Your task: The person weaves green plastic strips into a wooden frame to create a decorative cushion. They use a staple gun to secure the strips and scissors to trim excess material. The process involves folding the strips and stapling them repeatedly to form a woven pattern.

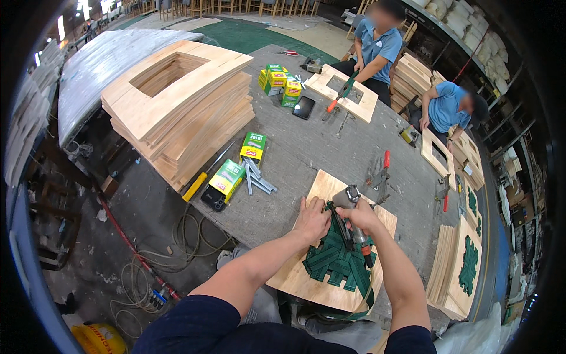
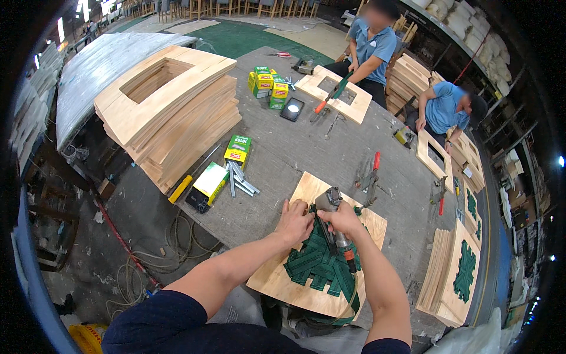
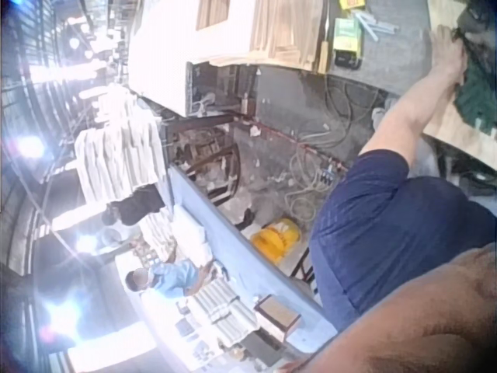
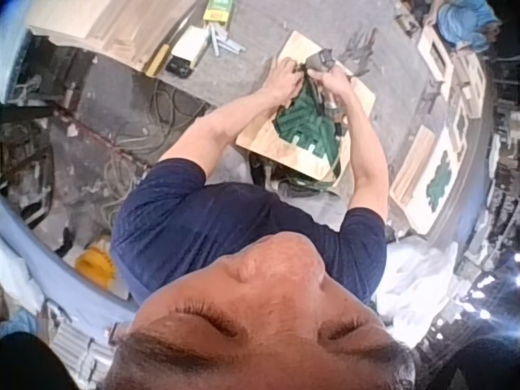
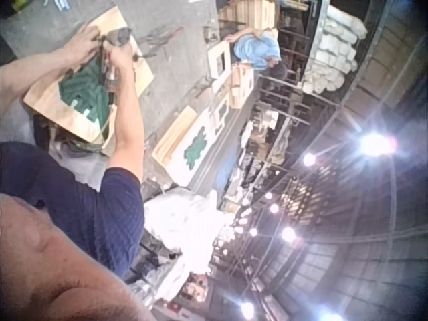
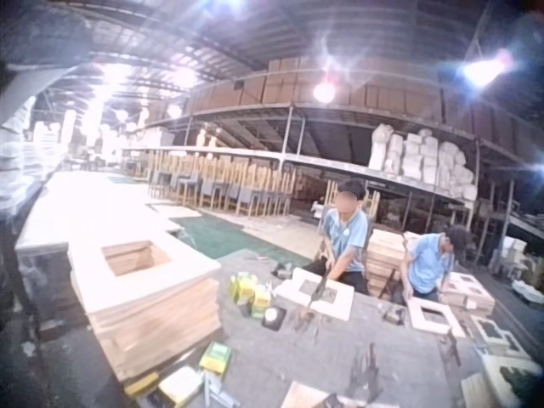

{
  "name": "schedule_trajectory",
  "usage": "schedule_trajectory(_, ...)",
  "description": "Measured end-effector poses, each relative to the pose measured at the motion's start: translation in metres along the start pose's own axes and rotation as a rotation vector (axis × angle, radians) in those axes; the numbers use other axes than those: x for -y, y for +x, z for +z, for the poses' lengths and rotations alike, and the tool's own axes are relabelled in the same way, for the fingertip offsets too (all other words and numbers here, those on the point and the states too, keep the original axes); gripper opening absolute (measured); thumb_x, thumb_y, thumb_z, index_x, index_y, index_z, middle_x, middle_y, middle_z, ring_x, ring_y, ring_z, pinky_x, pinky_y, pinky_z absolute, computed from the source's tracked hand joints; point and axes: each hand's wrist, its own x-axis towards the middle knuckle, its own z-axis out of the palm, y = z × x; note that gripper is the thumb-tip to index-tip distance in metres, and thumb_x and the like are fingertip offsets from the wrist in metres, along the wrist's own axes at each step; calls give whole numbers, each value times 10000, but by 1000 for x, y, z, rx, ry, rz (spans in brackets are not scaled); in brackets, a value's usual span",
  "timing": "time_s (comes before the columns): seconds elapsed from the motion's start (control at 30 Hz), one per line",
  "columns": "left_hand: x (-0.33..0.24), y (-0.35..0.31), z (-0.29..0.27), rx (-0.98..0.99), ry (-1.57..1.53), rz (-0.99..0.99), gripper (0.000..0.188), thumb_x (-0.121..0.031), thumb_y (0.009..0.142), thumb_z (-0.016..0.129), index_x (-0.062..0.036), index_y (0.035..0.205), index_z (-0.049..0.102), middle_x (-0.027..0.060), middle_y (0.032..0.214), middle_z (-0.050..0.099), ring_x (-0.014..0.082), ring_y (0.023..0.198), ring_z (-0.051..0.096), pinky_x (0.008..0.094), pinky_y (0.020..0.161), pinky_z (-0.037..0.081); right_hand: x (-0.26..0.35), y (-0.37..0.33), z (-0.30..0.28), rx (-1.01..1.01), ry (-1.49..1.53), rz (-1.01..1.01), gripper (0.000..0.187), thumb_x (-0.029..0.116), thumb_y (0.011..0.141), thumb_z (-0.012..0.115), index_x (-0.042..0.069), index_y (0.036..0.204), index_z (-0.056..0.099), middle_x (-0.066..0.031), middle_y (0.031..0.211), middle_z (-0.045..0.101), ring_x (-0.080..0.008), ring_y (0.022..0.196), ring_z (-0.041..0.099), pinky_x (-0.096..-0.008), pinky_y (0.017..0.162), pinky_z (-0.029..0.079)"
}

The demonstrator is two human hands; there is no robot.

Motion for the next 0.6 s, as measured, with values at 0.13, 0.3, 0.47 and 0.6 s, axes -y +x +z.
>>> schedule_trajectory(0.13,0,-1,-1,-68,-19,27,229,-197,884,716,-59,1061,761,120,1097,547,314,1225,506,673,1126,310,-1,-3,1,42,1,-53,291,193,886,791,-15,1040,656,-46,823,665,-127,545,573,-293,488,464)
schedule_trajectory(0.3,0,-1,0,-10,-8,8,223,-197,891,712,-64,1063,762,120,1094,546,311,1216,509,668,1121,321,-3,-3,1,1,22,-16,290,186,892,785,-11,1060,654,-50,837,670,-123,538,568,-295,481,456)
schedule_trajectory(0.47,0,0,-1,-88,4,39,235,-206,896,710,-65,1076,762,124,1103,551,318,1213,513,673,1124,321,-5,1,1,-57,30,-63,236,161,883,793,-1,992,661,-39,786,650,-122,518,556,-304,447,439)
schedule_trajectory(0.6,0,0,0,35,-12,-8,235,-229,909,680,-75,1067,760,155,1169,558,340,1299,468,661,1144,295,-6,3,-1,-84,51,-23,243,159,879,798,-2,993,655,-52,797,659,-127,517,556,-307,446,440)
